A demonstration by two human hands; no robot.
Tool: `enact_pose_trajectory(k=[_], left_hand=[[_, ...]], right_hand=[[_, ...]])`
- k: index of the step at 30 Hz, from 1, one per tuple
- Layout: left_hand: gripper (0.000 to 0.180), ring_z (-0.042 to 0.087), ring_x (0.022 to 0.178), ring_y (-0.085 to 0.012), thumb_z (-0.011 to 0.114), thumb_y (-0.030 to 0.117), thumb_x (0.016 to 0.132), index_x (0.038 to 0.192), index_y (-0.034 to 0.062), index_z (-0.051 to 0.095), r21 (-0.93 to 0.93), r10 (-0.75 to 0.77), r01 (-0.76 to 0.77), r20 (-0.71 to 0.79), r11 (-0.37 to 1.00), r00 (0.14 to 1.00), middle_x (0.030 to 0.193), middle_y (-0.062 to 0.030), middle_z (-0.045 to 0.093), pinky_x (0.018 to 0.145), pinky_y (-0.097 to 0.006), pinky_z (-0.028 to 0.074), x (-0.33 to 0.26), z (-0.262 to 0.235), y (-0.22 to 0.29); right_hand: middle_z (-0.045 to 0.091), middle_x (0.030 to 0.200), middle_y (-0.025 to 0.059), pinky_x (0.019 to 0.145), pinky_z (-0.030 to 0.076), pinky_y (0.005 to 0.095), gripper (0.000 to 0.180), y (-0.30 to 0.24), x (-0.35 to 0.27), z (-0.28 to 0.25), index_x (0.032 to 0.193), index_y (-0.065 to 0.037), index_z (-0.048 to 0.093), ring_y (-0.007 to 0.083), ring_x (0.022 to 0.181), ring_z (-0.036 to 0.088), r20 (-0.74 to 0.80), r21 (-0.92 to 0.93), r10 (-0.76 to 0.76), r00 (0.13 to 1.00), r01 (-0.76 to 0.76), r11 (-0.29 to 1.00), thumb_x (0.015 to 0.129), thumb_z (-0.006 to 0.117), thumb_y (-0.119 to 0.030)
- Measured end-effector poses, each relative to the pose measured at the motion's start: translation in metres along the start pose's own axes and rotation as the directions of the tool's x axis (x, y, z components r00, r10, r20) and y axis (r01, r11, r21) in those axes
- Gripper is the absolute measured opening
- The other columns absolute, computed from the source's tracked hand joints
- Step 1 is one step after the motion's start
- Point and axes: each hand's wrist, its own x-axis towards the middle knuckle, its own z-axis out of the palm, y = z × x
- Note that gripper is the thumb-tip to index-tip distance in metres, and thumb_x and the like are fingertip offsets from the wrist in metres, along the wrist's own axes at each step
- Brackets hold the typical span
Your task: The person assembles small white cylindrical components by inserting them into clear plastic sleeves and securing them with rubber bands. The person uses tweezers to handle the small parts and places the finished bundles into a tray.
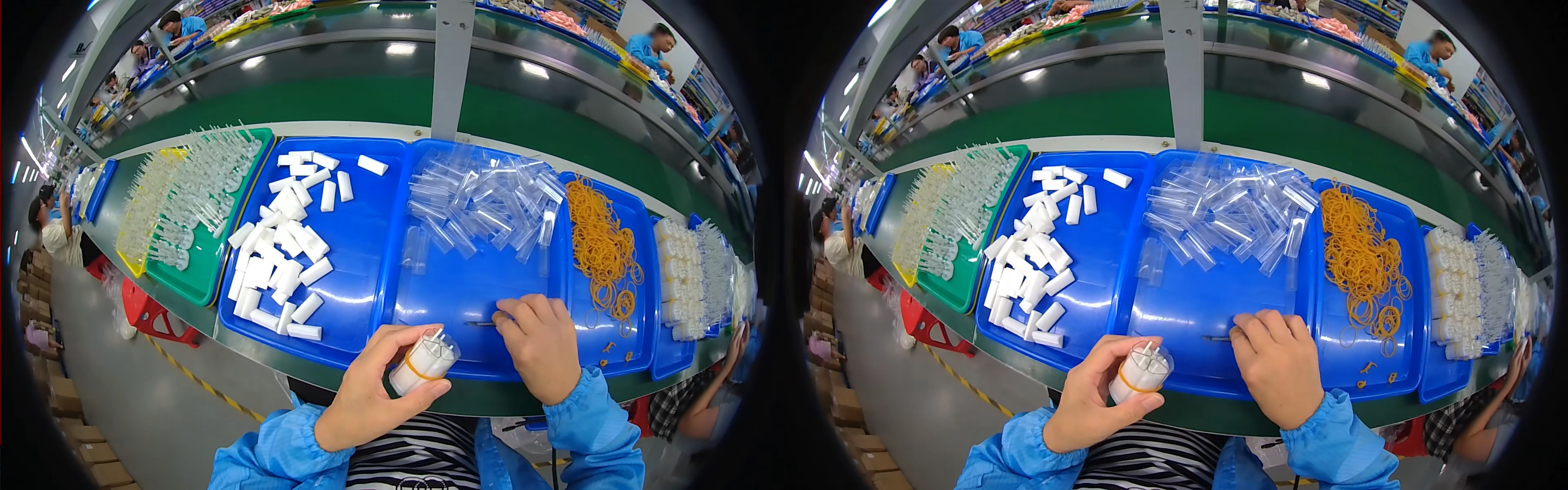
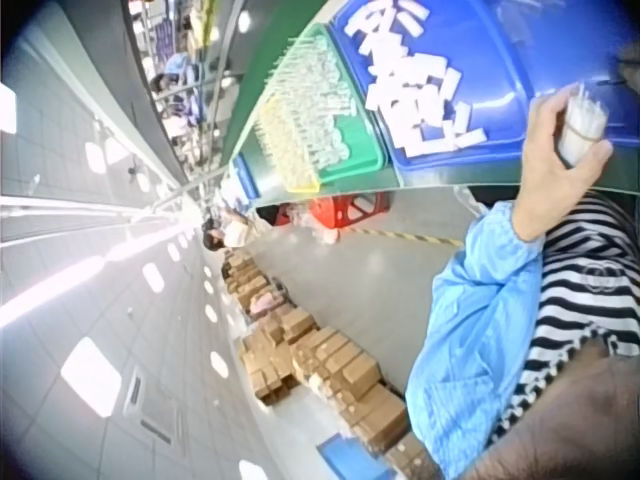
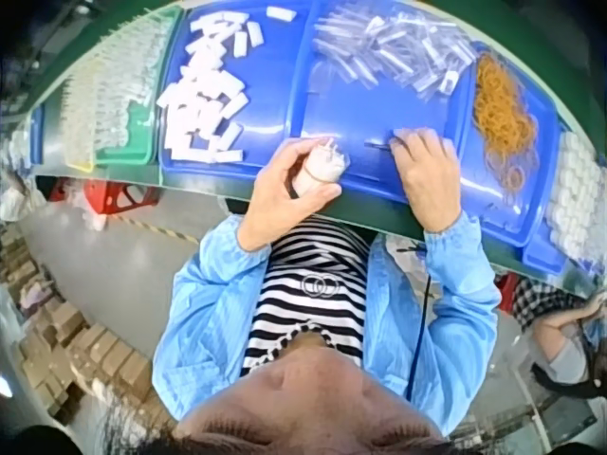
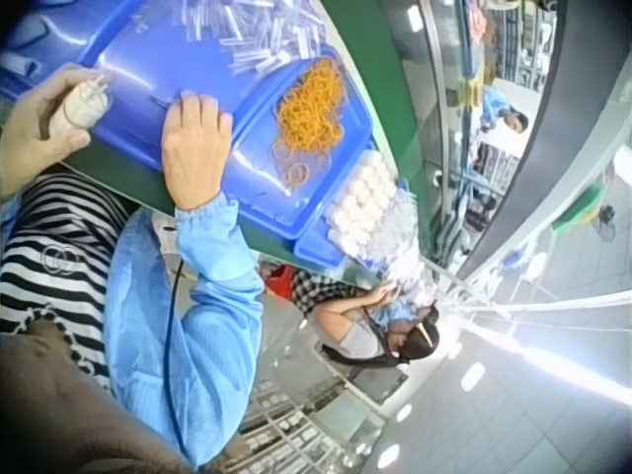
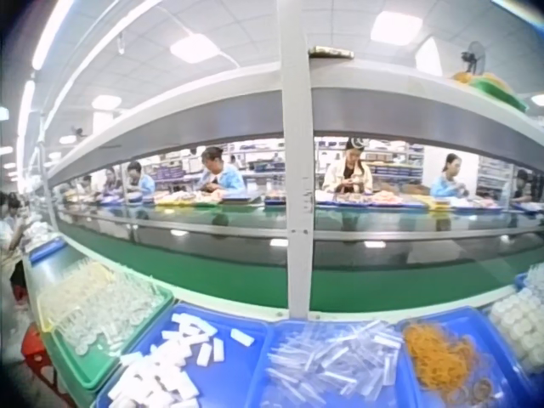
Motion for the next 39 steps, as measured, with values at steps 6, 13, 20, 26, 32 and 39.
enact_pose_trajectory(k=[6, 13, 20, 26, 32, 39], left_hand=[[0.057, 0.057, 0.112, -0.0165, 0.074, 0.006, 0.087, 0.137, 0.0004, 0.046, -0.252, -0.107, 0.11, 0.028, 0.961, 0.994, 0.126, -0.0112, 0.051, 0.096, -0.03, 0.047, -0.006, 0.009, 0.0], [0.06, 0.053, 0.115, -0.0149, 0.072, 0.008, 0.089, 0.139, 0.0002, 0.042, 0.018, -0.039, 0.038, 0.089, 0.999, 0.995, 0.127, -0.0103, 0.049, 0.098, -0.029, 0.044, -0.002, 0.007, 0.002], [0.06, 0.054, 0.118, -0.0155, 0.072, 0.009, 0.09, 0.14, -0.0019, 0.04, -0.099, -0.095, 0.105, 0.097, 0.989, 0.991, 0.133, -0.0127, 0.051, 0.1, -0.03, 0.045, -0.005, 0.01, 0.0], [0.06, 0.054, 0.117, -0.0154, 0.072, 0.009, 0.09, 0.14, -0.0025, 0.04, -0.095, -0.093, 0.102, 0.095, 0.99, 0.991, 0.132, -0.0128, 0.052, 0.1, -0.03, 0.045, -0.005, 0.012, 0.0], [0.061, 0.054, 0.118, -0.0164, 0.073, 0.009, 0.089, 0.14, -0.0018, 0.04, -0.028, -0.077, 0.08, 0.087, 0.996, 0.993, 0.131, -0.0135, 0.053, 0.1, -0.031, 0.045, -0.003, 0.012, 0.001], [0.06, 0.054, 0.119, -0.0171, 0.073, 0.007, 0.089, 0.139, -0.0008, 0.043, -0.009, -0.075, 0.076, 0.048, 0.997, 0.996, 0.131, -0.0126, 0.053, 0.1, -0.031, 0.044, -0.003, 0.012, -0.001]], right_hand=[[0.07, 0.099, 0.0143, 0.076, 0.053, 0.033, 0.01, -0.012, 0.015, -0.023, 0.101, 0.0, 0.056, 0.0207, 0.085, 0.067, -0.018, 0.816, 0.571, 0.821, -0.318, 0.483, 0.098, 0.058, -0.01], [0.07, 0.096, 0.0246, 0.075, 0.058, 0.0311, 0.02, -0.042, 0.018, -0.038, 0.109, 0.001, 0.042, 0.0216, 0.086, 0.071, 0.054, 0.989, 0.577, 0.815, -0.125, 0.084, 0.103, 0.054, -0.014], [0.071, 0.095, 0.0242, 0.073, 0.059, 0.0295, 0.02, -0.044, 0.018, -0.034, 0.105, 0.0, 0.042, 0.0206, 0.085, 0.071, 0.11, 0.988, 0.545, 0.831, -0.152, 0.032, 0.102, 0.055, -0.014], [0.071, 0.095, 0.0239, 0.073, 0.06, 0.0299, 0.017, -0.044, 0.02, -0.033, 0.104, 0.001, 0.042, 0.0212, 0.085, 0.071, 0.165, 0.985, 0.492, 0.855, -0.169, -0.036, 0.102, 0.055, -0.01], [0.074, 0.091, 0.0167, 0.067, 0.057, 0.0288, 0.013, -0.058, 0.017, -0.034, 0.101, 0.0, 0.057, 0.0197, 0.079, 0.072, -0.003, 0.939, 0.524, 0.851, -0.178, 0.295, 0.094, 0.065, -0.008], [0.073, 0.082, 0.0093, 0.06, 0.055, 0.031, 0.014, -0.053, 0.017, -0.049, 0.094, -0.006, 0.074, 0.0217, 0.067, 0.071, -0.16, 0.664, 0.312, 0.937, -0.132, 0.736, 0.08, 0.076, -0.005]])
